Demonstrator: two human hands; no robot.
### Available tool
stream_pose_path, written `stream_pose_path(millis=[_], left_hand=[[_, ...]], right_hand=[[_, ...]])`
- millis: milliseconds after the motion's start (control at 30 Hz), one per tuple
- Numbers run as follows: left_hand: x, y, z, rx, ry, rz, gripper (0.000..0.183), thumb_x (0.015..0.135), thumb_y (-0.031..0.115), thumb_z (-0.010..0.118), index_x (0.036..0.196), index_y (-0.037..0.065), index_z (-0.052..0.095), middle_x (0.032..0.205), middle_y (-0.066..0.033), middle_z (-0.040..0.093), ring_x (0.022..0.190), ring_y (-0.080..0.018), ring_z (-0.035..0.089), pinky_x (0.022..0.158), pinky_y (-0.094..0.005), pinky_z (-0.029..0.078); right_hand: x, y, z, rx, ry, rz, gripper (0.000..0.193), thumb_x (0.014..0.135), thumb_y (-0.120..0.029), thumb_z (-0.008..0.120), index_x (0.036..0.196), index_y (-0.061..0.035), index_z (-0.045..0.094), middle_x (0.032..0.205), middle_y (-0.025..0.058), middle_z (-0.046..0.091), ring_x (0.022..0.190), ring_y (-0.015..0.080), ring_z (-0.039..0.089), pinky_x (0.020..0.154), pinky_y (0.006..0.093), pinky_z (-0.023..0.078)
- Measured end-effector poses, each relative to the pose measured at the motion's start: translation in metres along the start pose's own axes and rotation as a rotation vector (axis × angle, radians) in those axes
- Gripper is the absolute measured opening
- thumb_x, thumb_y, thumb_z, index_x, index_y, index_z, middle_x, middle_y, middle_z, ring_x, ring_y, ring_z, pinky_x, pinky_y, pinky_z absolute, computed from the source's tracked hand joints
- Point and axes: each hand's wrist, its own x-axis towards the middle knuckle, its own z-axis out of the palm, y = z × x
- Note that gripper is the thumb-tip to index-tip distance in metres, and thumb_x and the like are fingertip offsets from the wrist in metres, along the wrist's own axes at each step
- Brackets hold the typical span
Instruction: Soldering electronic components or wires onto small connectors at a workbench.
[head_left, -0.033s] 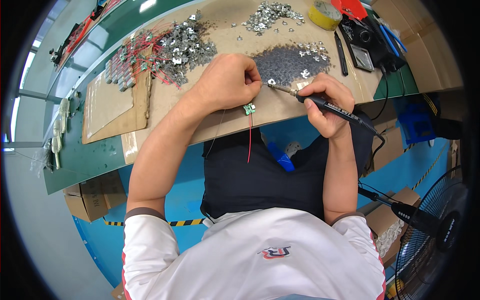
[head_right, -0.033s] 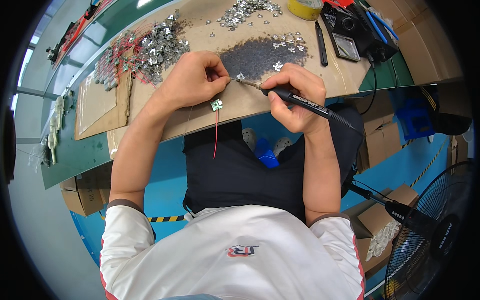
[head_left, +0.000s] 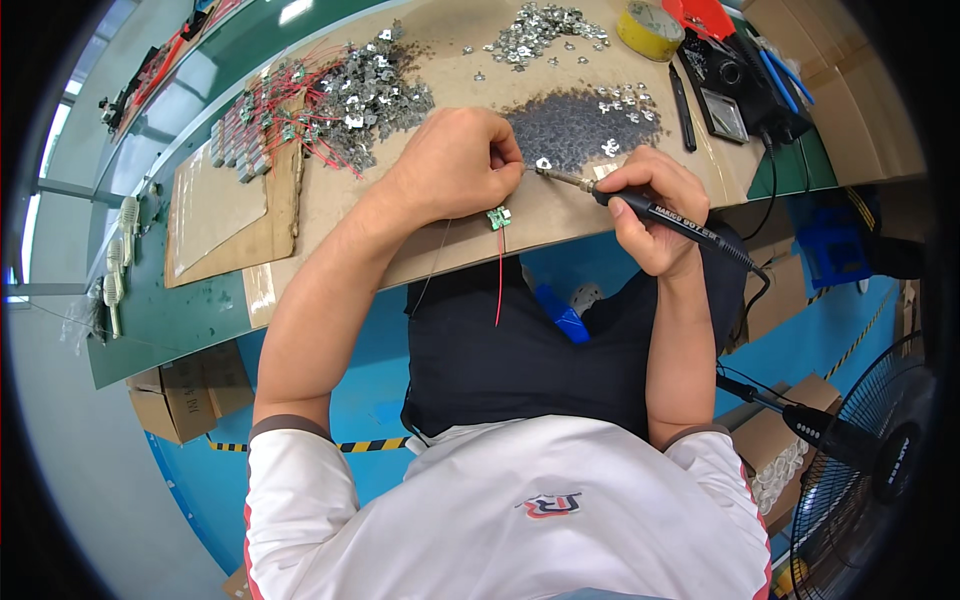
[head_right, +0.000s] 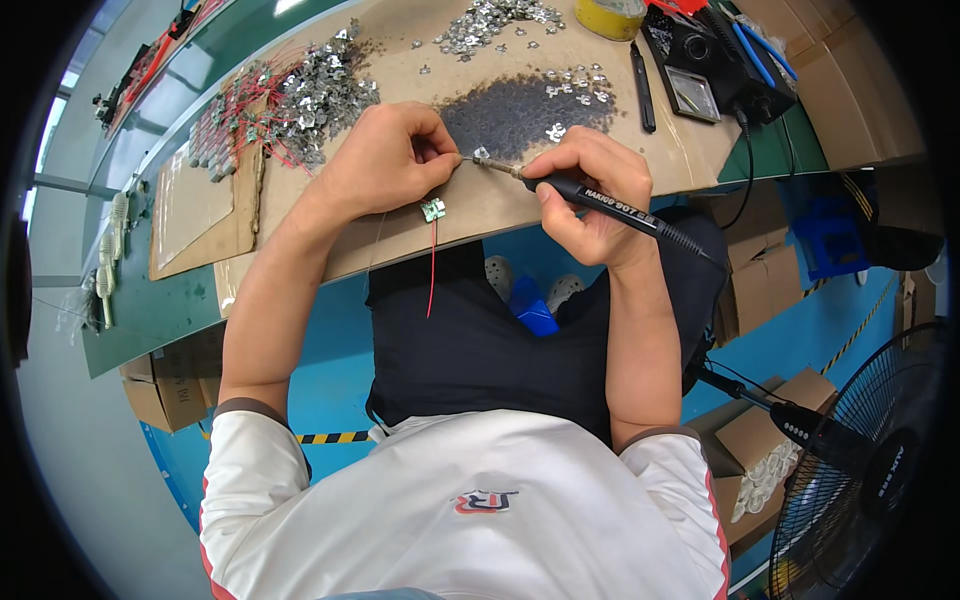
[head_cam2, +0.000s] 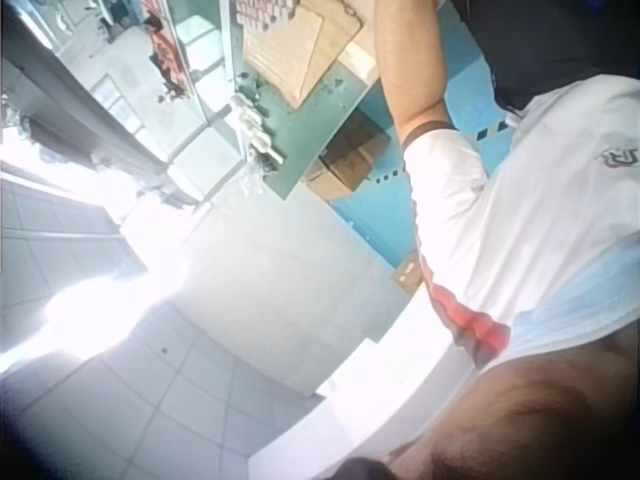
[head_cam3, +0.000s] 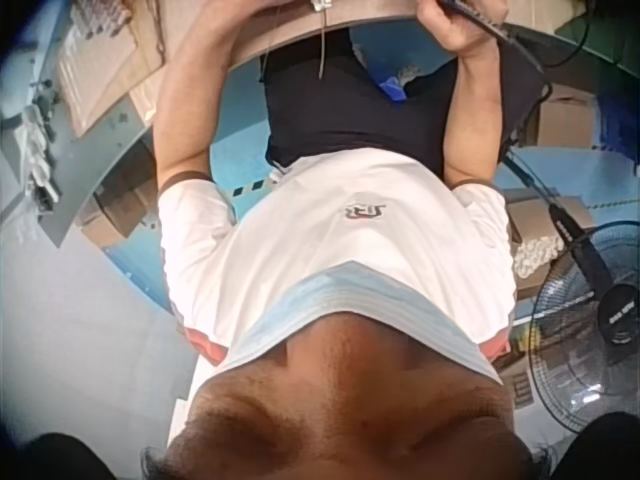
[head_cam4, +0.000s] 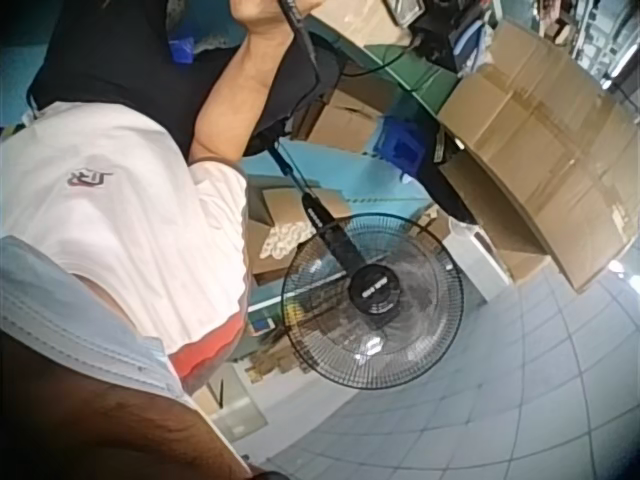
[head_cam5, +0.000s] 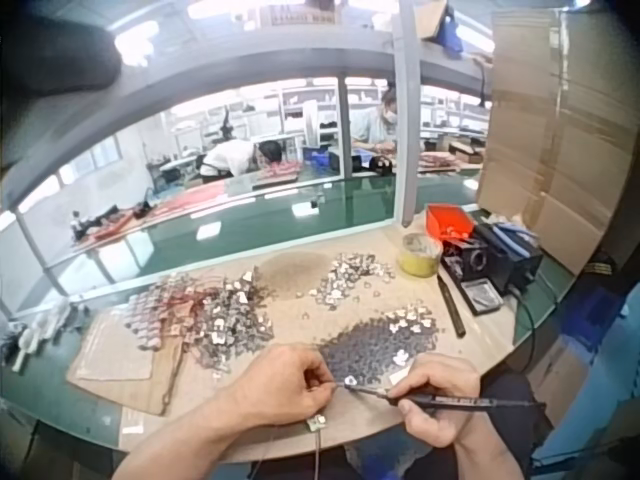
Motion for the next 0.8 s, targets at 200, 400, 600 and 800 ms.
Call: stream_pose_path(millis=[200,400,600,800], left_hand=[[-0.001,0.001,0.000,0.015,-0.010,0.007,0.013,0.078,0.014,0.073,0.081,0.002,0.078,0.076,-0.0143,0.075,0.073,-0.0315,0.074,0.071,-0.0412,0.059],[-0.002,0.003,0.001,0.023,-0.016,0.010,0.012,0.079,0.014,0.075,0.082,0.003,0.078,0.080,-0.0146,0.075,0.077,-0.0324,0.074,0.073,-0.0427,0.059],[-0.001,0.002,0.002,0.042,0.002,0.035,0.012,0.082,0.014,0.076,0.083,0.002,0.078,0.083,-0.0157,0.076,0.079,-0.0331,0.074,0.074,-0.0433,0.058],[0.001,0.000,-0.023,-0.352,0.031,-0.168,0.013,0.087,0.013,0.076,0.094,0.002,0.076,0.081,-0.0096,0.073,0.068,-0.0186,0.068,0.067,-0.0354,0.056]], right_hand=[[0.000,0.000,0.000,0.002,-0.008,0.000,0.018,0.071,-0.004,0.066,0.086,0.0051,0.070,0.071,0.0089,0.057,0.063,0.0176,0.052,0.058,0.0301,0.036],[-0.001,0.000,-0.001,-0.008,-0.009,-0.012,0.018,0.071,-0.004,0.066,0.086,0.0052,0.070,0.071,0.0086,0.057,0.063,0.0174,0.052,0.058,0.0302,0.036],[0.000,0.001,-0.001,-0.010,-0.009,-0.006,0.017,0.074,-0.005,0.067,0.087,0.0054,0.070,0.072,0.0087,0.058,0.063,0.0165,0.052,0.059,0.0298,0.036],[-0.010,0.015,-0.004,0.094,0.100,-0.018,0.015,0.087,0.000,0.063,0.100,0.0071,0.066,0.081,0.0092,0.061,0.060,0.0103,0.055,0.054,0.0236,0.041]])
